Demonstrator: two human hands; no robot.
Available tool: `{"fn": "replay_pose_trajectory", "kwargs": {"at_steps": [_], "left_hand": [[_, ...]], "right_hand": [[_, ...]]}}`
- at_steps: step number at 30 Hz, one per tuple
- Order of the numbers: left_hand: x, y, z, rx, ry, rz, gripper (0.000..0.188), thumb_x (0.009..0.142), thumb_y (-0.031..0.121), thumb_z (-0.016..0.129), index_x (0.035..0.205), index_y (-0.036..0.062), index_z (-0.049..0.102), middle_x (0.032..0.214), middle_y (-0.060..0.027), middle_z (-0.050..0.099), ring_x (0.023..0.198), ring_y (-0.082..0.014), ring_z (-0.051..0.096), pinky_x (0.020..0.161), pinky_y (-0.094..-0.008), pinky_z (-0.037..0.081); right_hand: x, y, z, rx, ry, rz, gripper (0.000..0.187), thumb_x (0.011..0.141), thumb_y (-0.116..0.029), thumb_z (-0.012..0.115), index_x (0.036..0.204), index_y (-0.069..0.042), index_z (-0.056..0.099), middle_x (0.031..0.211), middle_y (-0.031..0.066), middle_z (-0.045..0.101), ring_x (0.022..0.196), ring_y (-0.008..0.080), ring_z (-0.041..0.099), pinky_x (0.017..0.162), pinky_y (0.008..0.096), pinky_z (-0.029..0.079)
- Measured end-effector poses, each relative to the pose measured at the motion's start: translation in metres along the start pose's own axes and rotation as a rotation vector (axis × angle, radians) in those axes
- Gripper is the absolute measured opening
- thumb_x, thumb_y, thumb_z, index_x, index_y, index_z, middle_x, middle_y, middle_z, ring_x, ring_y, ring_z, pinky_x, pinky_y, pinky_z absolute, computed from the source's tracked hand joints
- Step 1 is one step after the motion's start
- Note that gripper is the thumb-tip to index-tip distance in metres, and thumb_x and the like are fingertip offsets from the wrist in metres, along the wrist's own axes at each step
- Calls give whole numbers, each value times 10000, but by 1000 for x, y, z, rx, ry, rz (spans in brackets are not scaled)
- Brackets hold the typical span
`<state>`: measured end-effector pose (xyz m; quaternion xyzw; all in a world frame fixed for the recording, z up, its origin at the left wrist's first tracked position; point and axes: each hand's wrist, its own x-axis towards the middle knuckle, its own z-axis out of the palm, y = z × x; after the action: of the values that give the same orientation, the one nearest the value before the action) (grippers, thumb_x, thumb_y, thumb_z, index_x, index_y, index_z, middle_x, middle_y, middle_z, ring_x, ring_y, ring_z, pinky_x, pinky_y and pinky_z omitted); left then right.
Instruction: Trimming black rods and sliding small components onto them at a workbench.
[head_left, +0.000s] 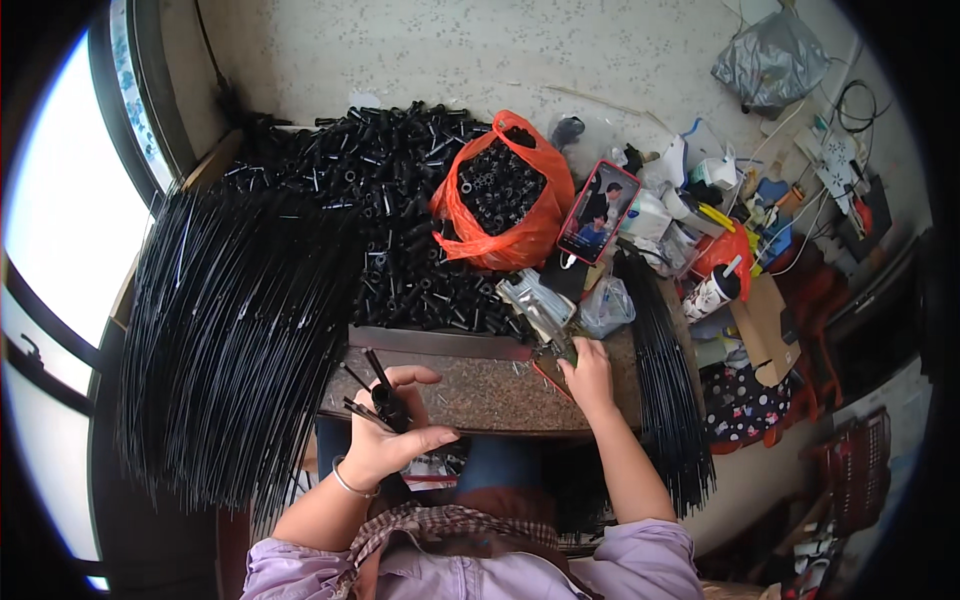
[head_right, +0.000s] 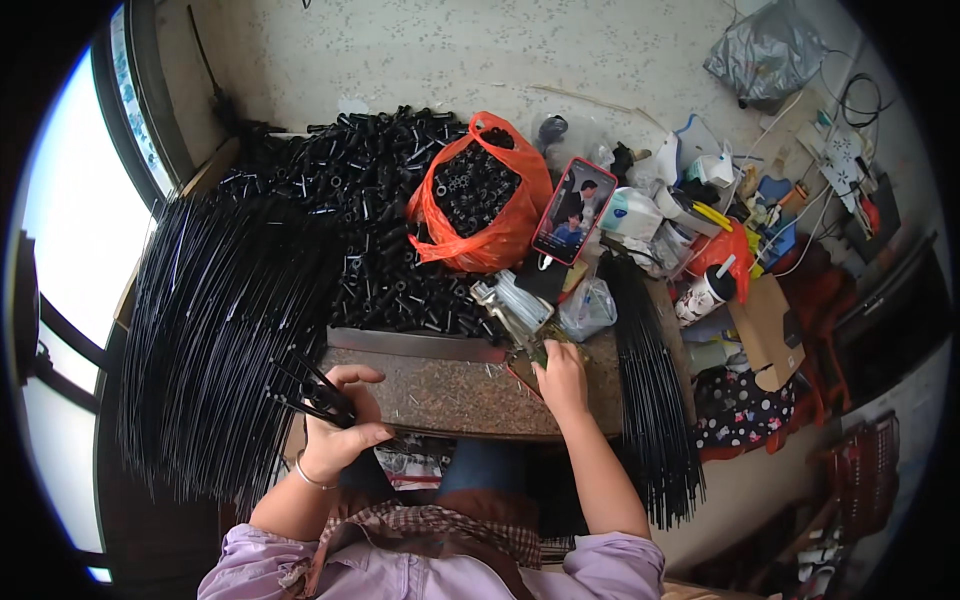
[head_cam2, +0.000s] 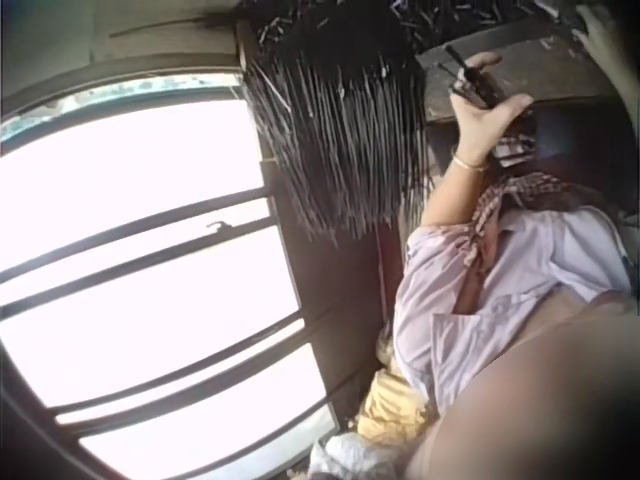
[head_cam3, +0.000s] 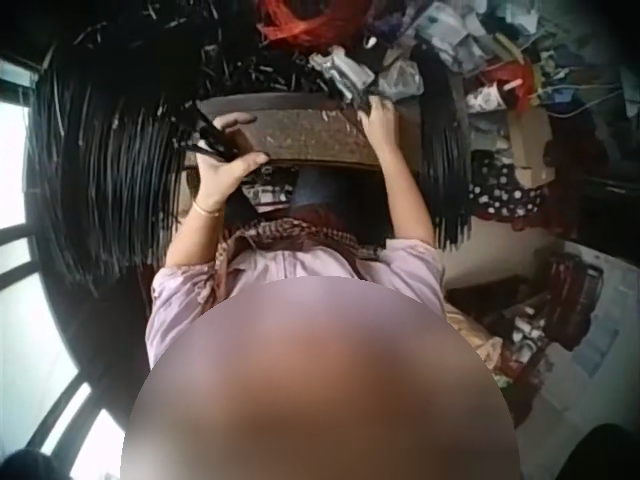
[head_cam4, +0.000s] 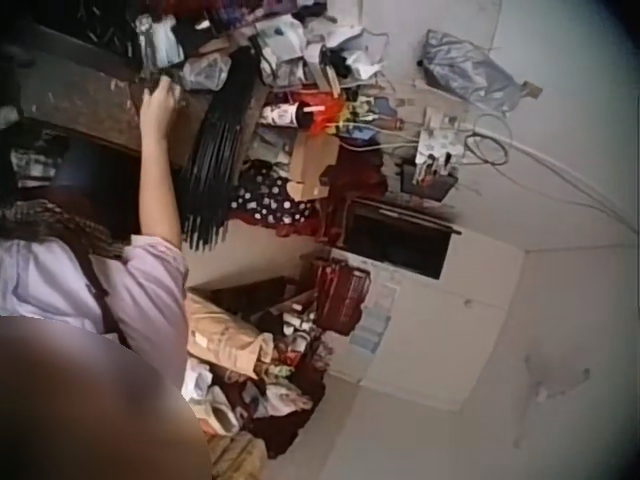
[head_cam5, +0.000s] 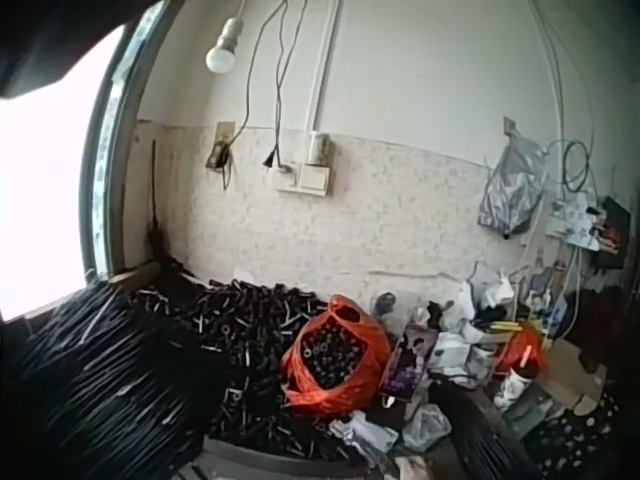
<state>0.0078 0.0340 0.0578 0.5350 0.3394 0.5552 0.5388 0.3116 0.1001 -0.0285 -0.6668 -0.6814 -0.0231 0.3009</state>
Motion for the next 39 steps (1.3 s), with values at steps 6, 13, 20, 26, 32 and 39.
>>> {"fn": "replay_pose_trajectory", "kwargs": {"at_steps": [6, 13, 20, 26, 32, 39], "left_hand": [[6, -2, -7, 57, -24, 24, 551, 584, 80, 801, 1031, -17, 493, 575, 22, 495, 501, -38, 439, 469, -172, 326], [6, -5, -5, 43, -14, -8, 496, 595, 83, 792, 992, -25, 516, 570, 12, 526, 497, -40, 469, 479, -166, 350], [-4, 3, -1, 44, -37, -7, 429, 601, 84, 791, 949, 8, 552, 574, 38, 504, 510, -24, 440, 479, -165, 325], [-14, 16, -2, 29, -23, 3, 387, 609, 94, 799, 918, 41, 573, 573, 68, 464, 510, -8, 392, 467, -165, 285], [-21, 21, 4, 123, -136, 4, 336, 630, 80, 776, 903, 28, 586, 564, 59, 477, 507, -14, 406, 467, -174, 292], [-9, 31, 53, 124, -142, 242, 563, 636, 147, 790, 1121, 8, 540, 676, 18, 562, 639, -33, 487, 570, -198, 395]], "right_hand": [[1, 18, 12, -170, -52, -436, 190, 720, -34, 580, 904, -38, 531, 819, 106, 571, 827, 258, 540, 711, 335, 471], [8, 22, 10, 88, -2, -33, 299, 697, -82, 670, 936, 6, 513, 869, 193, 560, 840, 372, 542, 724, 412, 446], [7, 28, 9, -154, -97, -534, 164, 728, -67, 570, 882, -46, 516, 810, 98, 559, 852, 256, 539, 709, 354, 472], [7, 28, 7, -54, -25, -364, 168, 700, -56, 593, 853, -36, 526, 782, 116, 565, 855, 286, 540, 706, 375, 462], [7, 16, -5, 238, 160, 16, 228, 729, -50, 645, 893, -12, 492, 720, 149, 557, 633, 301, 565, 585, 358, 456], [-39, -156, -91, 1875, -204, 366, 200, 774, -4, 606, 887, -46, 446, 736, 63, 514, 618, 122, 494, 544, 225, 399]]}}
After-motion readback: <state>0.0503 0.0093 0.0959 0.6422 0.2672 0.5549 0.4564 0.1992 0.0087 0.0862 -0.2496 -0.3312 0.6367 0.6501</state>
